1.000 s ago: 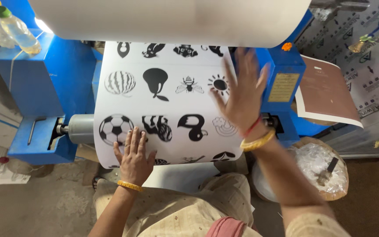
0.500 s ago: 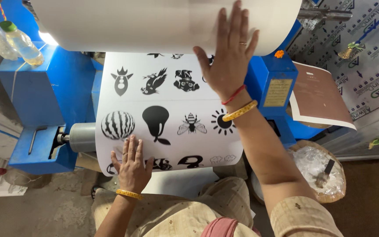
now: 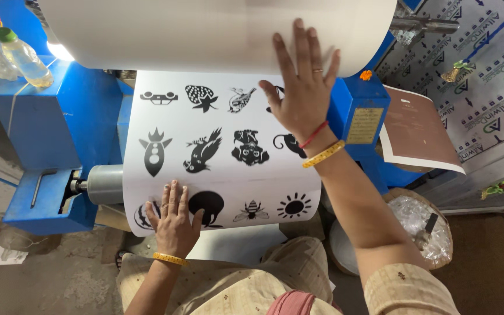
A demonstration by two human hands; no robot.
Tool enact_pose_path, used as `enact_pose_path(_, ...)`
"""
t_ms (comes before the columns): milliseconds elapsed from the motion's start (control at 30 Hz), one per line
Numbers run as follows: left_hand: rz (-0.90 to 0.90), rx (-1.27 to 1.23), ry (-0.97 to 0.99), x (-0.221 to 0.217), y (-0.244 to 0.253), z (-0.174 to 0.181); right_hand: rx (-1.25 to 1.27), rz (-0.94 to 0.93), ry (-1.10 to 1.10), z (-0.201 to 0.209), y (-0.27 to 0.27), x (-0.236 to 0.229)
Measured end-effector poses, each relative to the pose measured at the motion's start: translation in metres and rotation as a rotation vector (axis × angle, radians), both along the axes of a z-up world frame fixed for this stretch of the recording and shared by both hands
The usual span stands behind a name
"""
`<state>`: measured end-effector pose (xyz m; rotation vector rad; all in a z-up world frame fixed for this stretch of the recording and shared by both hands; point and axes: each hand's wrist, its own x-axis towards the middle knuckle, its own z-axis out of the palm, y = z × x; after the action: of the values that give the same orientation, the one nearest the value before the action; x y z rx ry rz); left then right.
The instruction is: The person operates a blue printing machine, feeding a continuous roll of white paper with black silhouette designs through the rollers. They use both hands to smooth and guide the paper as it moves, ensuring the printed designs remain flat and aligned.
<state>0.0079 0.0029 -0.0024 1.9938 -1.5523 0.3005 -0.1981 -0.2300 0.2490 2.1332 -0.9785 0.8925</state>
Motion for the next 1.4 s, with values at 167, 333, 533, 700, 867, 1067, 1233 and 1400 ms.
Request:
enact_pose_path(167, -0.002, 0.000, 0.004, 0.001, -0.003, -0.001, 0.111, -0.086, -0.047, 0.002, -0.008, -0.033)
enact_pose_path(333, 0.009, 0.006, -0.004, 0.001, -0.005, 0.002, 0.158, -0.158, -0.133, -0.012, -0.016, -0.065)
enact_pose_path(533, 0.035, 0.022, -0.008, 0.012, -0.009, 0.009, 0.235, -0.074, -0.285, -0.078, -0.011, -0.082)
enact_pose_path(700, 0.048, 0.032, -0.010, 0.013, -0.013, 0.008, 0.396, -0.019, -0.061, -0.169, 0.042, -0.062)
enact_pose_path(867, 0.026, 0.013, -0.012, 0.005, -0.009, 0.003, 0.532, 0.080, 0.046, -0.226, 0.086, -0.056)
enact_pose_path(1067, 0.021, 0.028, -0.026, 0.008, -0.007, 0.005, 0.549, 0.100, 0.088, -0.251, 0.129, -0.076)
enact_pose_path(1233, 0.011, 0.006, -0.038, 0.012, -0.017, 0.011, 0.557, 0.163, 0.062, -0.273, 0.158, -0.086)
enact_pose_path(1400, -0.022, -0.028, -0.024, 0.014, -0.027, 0.017, 0.562, 0.187, 0.040, -0.285, 0.170, -0.094)
